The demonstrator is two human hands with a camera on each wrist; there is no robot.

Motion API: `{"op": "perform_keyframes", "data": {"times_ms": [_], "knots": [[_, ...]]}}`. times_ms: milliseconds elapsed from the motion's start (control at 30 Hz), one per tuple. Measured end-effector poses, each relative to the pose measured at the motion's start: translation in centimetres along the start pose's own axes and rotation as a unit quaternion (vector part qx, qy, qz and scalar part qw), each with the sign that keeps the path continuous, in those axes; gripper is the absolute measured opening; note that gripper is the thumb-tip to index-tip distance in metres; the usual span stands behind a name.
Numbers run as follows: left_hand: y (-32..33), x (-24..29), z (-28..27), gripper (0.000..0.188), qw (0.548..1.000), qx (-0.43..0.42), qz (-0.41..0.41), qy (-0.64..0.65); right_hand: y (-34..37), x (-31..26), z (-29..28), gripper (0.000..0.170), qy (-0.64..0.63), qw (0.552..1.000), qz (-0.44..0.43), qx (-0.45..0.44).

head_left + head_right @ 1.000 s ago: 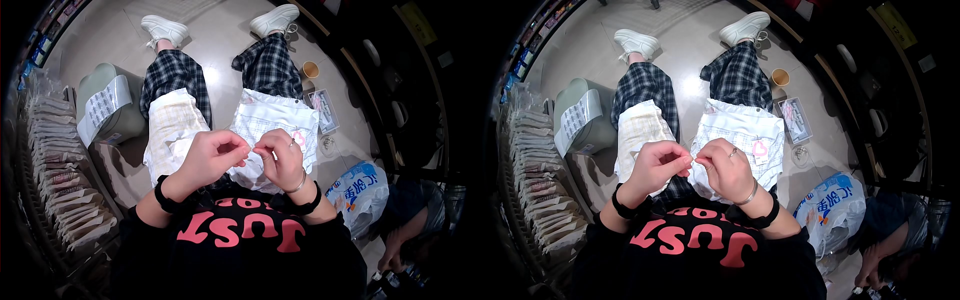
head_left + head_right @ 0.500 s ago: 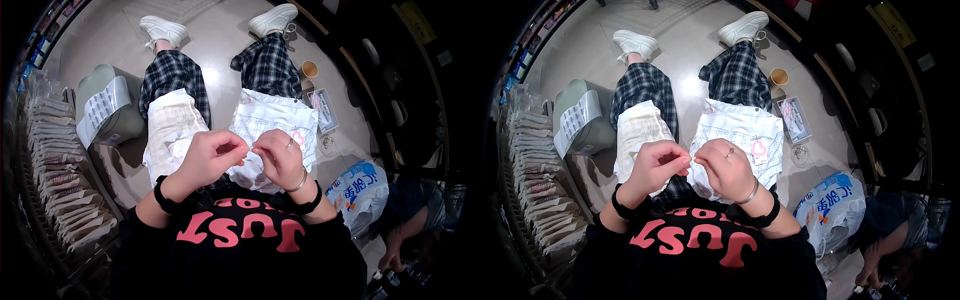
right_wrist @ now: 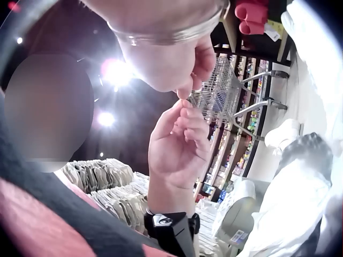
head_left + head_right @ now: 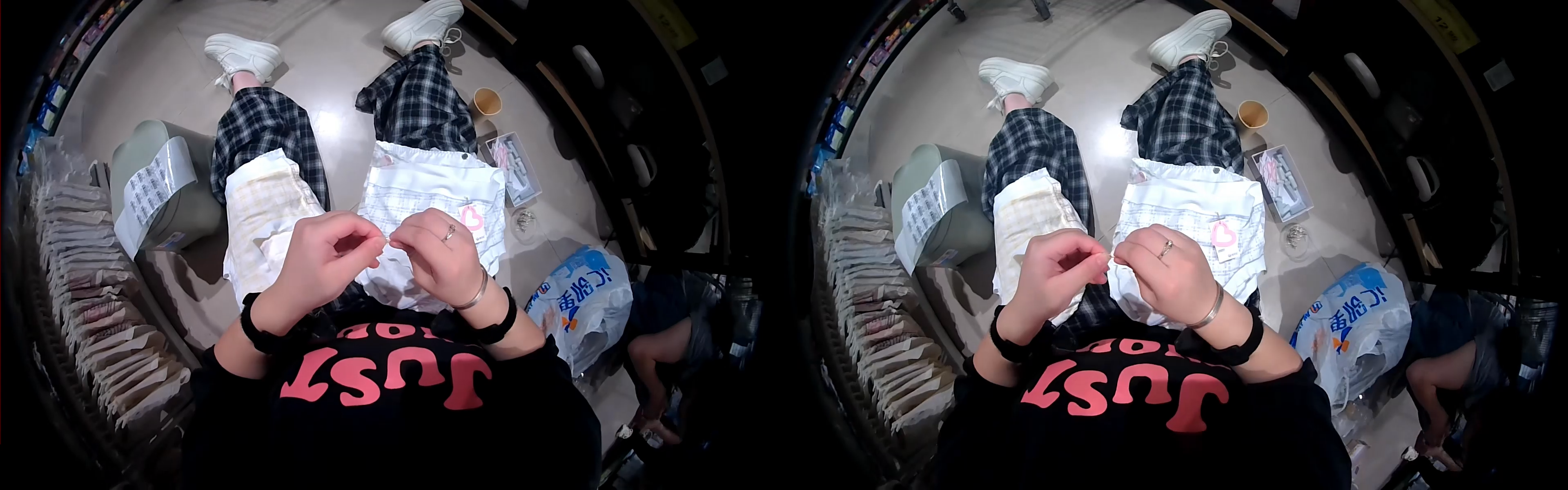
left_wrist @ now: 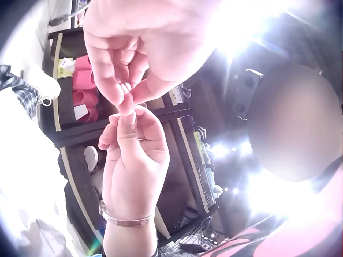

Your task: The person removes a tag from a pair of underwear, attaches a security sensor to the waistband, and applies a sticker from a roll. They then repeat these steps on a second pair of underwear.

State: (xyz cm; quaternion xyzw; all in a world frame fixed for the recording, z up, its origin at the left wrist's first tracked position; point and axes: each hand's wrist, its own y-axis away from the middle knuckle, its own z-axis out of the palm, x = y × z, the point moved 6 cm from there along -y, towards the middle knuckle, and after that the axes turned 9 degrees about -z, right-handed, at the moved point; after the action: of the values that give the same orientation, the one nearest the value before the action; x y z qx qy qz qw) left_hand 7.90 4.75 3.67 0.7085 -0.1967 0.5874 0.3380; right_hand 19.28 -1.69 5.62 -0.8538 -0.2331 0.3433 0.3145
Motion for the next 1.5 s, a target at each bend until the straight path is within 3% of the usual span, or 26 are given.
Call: {"op": "perform_keyframes", "data": {"times_ms": [300,400,467,567,667,700,800,867,933,1000,1067,1167,1400,1500], "knots": [[-0.4,-1.0,0.7,0.007,0.986,-0.073,-0.091,0.122,0.9,0.6,-0.1,0.012,-0.133,0.985,0.1,0.048],[-0.4,-0.9,0.7,0.007,0.989,-0.062,-0.078,0.109,1.2,0.8,0.1,0.011,-0.152,0.979,0.125,0.047],[-0.4,-0.2,0.3,0.006,0.999,-0.009,0.001,0.043,1.4,1.1,0.1,0.01,-0.166,0.973,0.154,0.046],[-0.1,0.6,0.6,0.005,0.99,0.065,0.108,-0.063,2.9,2.1,1.3,0.009,-0.29,0.918,0.262,0.064],[-0.1,0.5,1.0,0.005,0.982,0.098,0.135,-0.084,3.7,2.2,2.6,0.008,-0.451,0.804,0.387,0.011],[-0.2,0.5,1.0,0.005,0.982,0.102,0.133,-0.087,3.6,2.5,2.5,0.014,-0.415,0.84,0.35,-0.022],[-0.5,0.7,0.6,0.002,0.988,0.09,0.104,-0.072,3.3,5.6,-1.8,0.018,-0.354,0.861,0.351,0.102],[-0.8,0.3,-0.1,0.001,0.993,0.082,0.081,-0.038,4.9,10.9,-7.2,0.021,-0.194,0.893,0.37,0.17],[-1.0,0.2,-0.4,0.001,0.994,0.075,0.068,-0.036,9.0,18.4,-11.1,0.016,-0.048,0.876,0.426,0.219],[-1.4,0.1,-0.5,0.001,0.994,0.074,0.067,-0.036,14.0,25.4,-12.7,0.019,0.13,0.861,0.482,0.1],[-1.8,-0.4,-0.4,0.001,0.995,0.068,0.057,-0.041,19.8,31.0,-11.5,0.026,0.182,0.807,0.56,-0.039],[-2.4,-0.7,0.0,0.002,0.996,0.061,0.045,-0.042,23.1,33.1,-8.7,0.035,0.239,0.778,0.559,-0.158],[-3.2,-1.1,-0.3,0.001,0.996,0.054,0.043,-0.055,24.8,35.1,-6.6,0.036,0.243,0.777,0.563,-0.14],[-3.4,-1.1,-0.2,0.001,0.997,0.048,0.036,-0.057,24.8,34.9,-6.8,0.035,0.268,0.755,0.579,-0.152]]}}
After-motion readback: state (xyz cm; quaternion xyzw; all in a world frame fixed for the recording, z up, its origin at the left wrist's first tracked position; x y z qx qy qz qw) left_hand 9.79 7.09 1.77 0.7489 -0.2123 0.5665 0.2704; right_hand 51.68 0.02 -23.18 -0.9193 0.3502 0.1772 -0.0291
